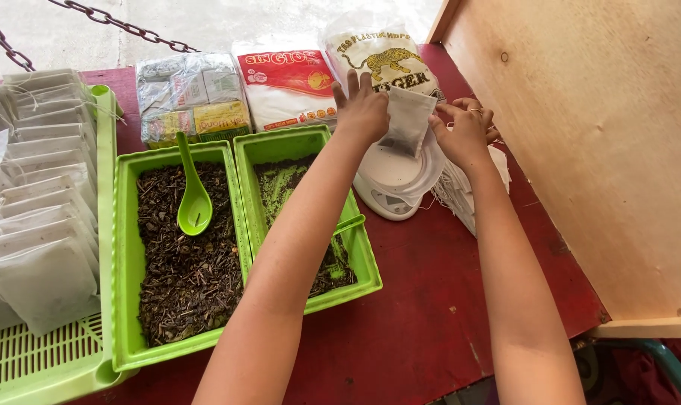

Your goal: The person fills white tea bags with loose tea leaves using a green plastic spoon. They scoop tea from green trays, pour it into the bags, and place the filled bags into a green tray. The person also uses a digital scale to weigh the tea bags.

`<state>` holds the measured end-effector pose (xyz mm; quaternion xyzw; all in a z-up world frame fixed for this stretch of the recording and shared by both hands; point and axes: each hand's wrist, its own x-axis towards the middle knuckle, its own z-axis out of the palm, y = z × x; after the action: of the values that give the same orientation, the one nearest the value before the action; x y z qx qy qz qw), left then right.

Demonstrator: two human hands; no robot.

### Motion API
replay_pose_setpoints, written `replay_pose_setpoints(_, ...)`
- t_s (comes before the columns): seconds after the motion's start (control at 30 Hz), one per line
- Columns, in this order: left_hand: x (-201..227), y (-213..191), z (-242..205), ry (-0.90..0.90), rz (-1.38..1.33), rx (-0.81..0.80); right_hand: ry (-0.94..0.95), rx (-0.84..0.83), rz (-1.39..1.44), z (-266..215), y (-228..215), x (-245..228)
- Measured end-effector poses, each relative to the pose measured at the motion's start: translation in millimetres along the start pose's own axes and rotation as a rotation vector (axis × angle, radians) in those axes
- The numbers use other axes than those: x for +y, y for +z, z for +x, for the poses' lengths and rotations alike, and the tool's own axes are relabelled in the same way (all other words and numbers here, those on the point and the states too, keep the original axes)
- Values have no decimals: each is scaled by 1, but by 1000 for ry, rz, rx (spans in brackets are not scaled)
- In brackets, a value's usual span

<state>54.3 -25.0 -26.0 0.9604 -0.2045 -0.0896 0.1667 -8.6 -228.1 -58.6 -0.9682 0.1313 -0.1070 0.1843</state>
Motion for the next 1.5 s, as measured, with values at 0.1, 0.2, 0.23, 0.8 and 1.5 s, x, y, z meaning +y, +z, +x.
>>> replay_pose_setpoints(0.1, -1, 19, 22, -3, 76, 64, -26, 9, 7, 9, 7, 3)
replay_pose_setpoints(0.2, 0, 19, 22, 31, 30, 111, -52, 59, 34, 6, 4, -1)
replay_pose_setpoints(0.23, 1, 17, 21, 31, 29, 109, -51, 57, 34, 5, 4, 0)
replay_pose_setpoints(0.8, -2, -18, -43, -6, -476, 292, -339, 237, 446, -47, -41, -27)
replay_pose_setpoints(1.5, -189, -119, -273, -23, -359, 812, -774, 296, 527, -164, -40, -274)
